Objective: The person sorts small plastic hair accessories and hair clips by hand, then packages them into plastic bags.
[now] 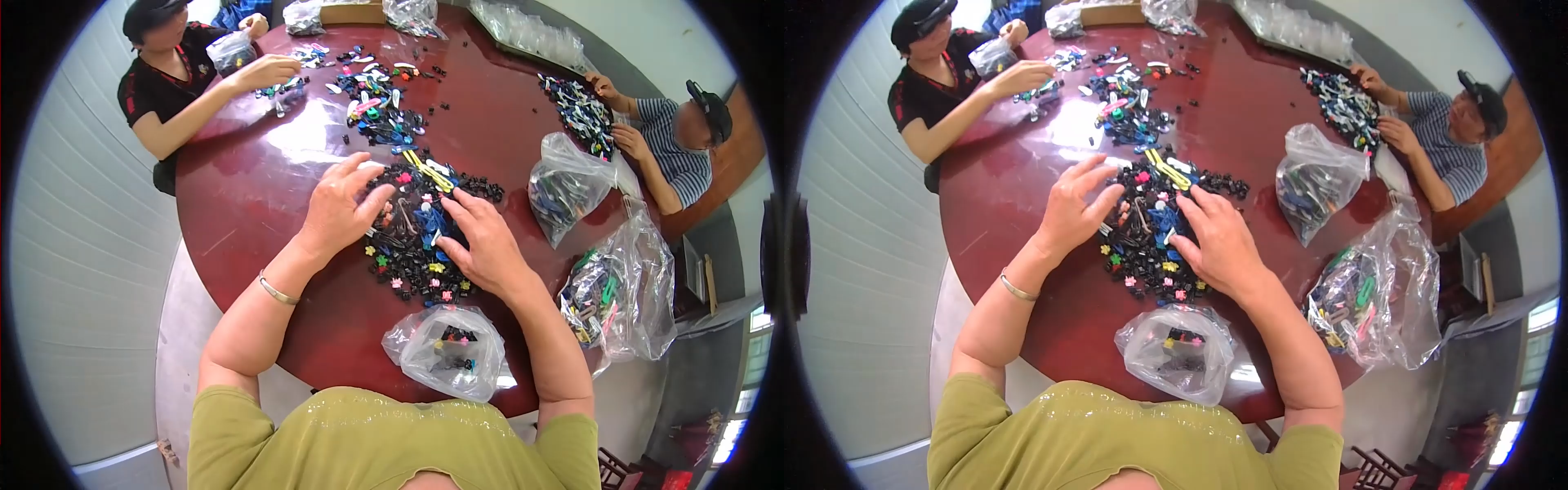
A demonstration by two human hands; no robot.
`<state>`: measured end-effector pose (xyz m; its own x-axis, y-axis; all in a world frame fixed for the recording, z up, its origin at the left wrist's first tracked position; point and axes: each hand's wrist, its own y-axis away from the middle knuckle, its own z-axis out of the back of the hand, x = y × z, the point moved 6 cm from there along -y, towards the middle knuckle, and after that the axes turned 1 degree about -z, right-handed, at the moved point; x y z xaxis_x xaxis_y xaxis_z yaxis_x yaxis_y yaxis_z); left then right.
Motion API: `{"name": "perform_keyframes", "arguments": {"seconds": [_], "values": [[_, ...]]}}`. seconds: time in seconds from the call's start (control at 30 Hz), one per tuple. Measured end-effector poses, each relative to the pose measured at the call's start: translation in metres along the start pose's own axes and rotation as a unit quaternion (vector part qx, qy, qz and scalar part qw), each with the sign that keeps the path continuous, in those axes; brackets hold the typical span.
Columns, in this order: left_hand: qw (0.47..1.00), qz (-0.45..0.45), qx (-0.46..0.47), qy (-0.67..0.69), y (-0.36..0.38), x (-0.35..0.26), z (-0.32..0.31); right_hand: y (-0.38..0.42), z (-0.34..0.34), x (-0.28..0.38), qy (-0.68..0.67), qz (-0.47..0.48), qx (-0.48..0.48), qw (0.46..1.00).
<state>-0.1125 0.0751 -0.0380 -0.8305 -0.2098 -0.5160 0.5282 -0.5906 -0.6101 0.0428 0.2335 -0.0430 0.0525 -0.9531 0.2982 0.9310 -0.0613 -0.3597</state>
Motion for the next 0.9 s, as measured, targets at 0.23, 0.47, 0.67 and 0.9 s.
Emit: {"name": "perform_keyframes", "arguments": {"seconds": [0.23,0.47,0.67,0.9], "values": [[0.985,0.16,0.036,-0.06,-0.009,0.066,-0.018,0.003,-0.007,0.007,0.055,0.006,-0.021,0.998],[0.99,0.109,0.025,-0.091,-0.031,0.093,-0.048,0.006,-0.016,0.006,0.053,0.018,-0.033,0.998],[0.982,0.077,0.099,-0.142,-0.088,0.104,-0.06,0.006,-0.013,0.005,0.056,0.012,-0.037,0.998],[0.915,0.109,0.304,-0.242,-0.12,0.07,-0.086,0.006,-0.014,0.006,0.066,0.013,-0.05,0.996]]}}
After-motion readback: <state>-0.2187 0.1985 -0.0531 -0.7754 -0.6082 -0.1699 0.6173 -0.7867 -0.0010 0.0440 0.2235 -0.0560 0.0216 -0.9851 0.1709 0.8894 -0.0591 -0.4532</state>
